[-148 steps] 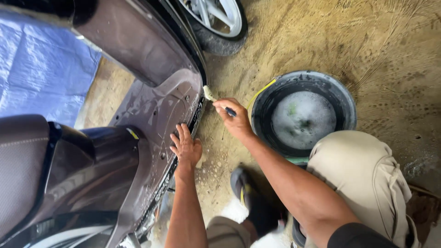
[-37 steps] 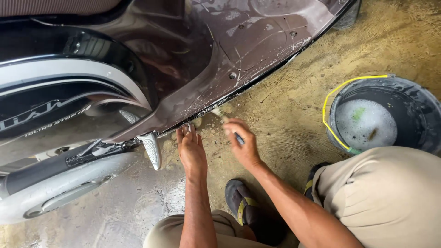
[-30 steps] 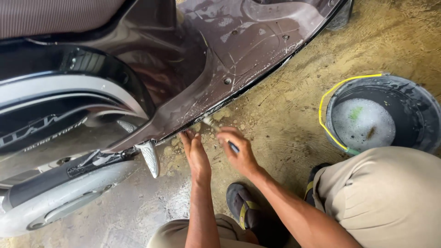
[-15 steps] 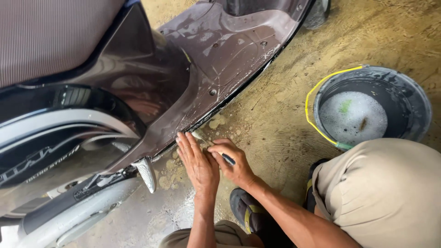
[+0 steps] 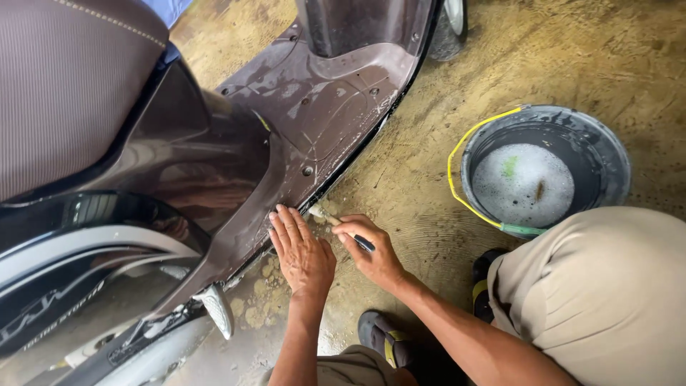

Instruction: The person scrubs the side panel and floorboard of a scooter using a brush and soapy water from a bucket. They repeatedly dip the brush into the bucket and scrub the scooter's bodywork.

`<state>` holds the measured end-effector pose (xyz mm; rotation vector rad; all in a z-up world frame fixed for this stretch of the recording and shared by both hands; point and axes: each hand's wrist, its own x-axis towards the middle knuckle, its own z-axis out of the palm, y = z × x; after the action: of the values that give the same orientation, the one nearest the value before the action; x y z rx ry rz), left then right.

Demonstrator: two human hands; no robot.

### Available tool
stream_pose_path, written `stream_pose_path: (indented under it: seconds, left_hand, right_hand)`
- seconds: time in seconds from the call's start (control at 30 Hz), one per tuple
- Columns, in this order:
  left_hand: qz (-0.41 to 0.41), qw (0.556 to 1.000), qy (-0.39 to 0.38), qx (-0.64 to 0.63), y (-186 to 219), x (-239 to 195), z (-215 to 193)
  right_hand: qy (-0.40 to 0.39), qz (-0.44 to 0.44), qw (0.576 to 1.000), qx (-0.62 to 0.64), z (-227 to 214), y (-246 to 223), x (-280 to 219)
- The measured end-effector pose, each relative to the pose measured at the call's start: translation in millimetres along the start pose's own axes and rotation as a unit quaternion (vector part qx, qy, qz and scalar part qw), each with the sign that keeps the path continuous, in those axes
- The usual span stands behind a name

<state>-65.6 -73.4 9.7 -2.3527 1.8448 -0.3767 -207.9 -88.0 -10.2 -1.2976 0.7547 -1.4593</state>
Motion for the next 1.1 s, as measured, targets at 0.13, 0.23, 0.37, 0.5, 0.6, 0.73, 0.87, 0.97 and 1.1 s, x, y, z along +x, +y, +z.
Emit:
stream_pose_path:
  seconds: [0.13,0.23,0.37,0.5,0.6,0.73,0.87,0.97,1.1]
  left_hand:
    - [0.027,0.999,-0.028,0.03,7,18,-8]
    - [0.029,0.998,-0.053,0.036,8,27,-13]
    - [0.041,0.998,-0.05,-0.018,8,32,-19]
    - [0.05,0.996,-0.062,-0.045,7,41,-19]
    - [0.054,0.996,-0.051,-0.053,12,42,-16]
    - [0.067,0.996,-0.037,-0.053,10,36,-12]
    - [0.085,0.994,0.025,-0.062,9,35,-4]
    - [0.091,0.993,0.039,-0.066,10,36,-4]
    - [0.088,0.993,0.044,-0.067,12,39,0]
  right_hand:
    - [0.039,-0.013,0.999,-0.017,-28,19,24]
    - [0.115,0.006,0.993,-0.039,-57,30,52]
    - [0.173,-0.033,0.981,-0.077,-54,13,64]
    - [0.066,-0.015,0.997,-0.034,-26,4,34]
    - [0.018,-0.02,0.999,-0.037,-23,-1,30]
    - [0.025,-0.043,0.997,-0.054,-58,24,60]
    - [0.133,-0.087,0.98,-0.122,-87,35,91]
    - [0.136,-0.089,0.977,-0.134,-76,32,85]
    - [-0.011,-0.035,0.997,-0.068,-45,3,55]
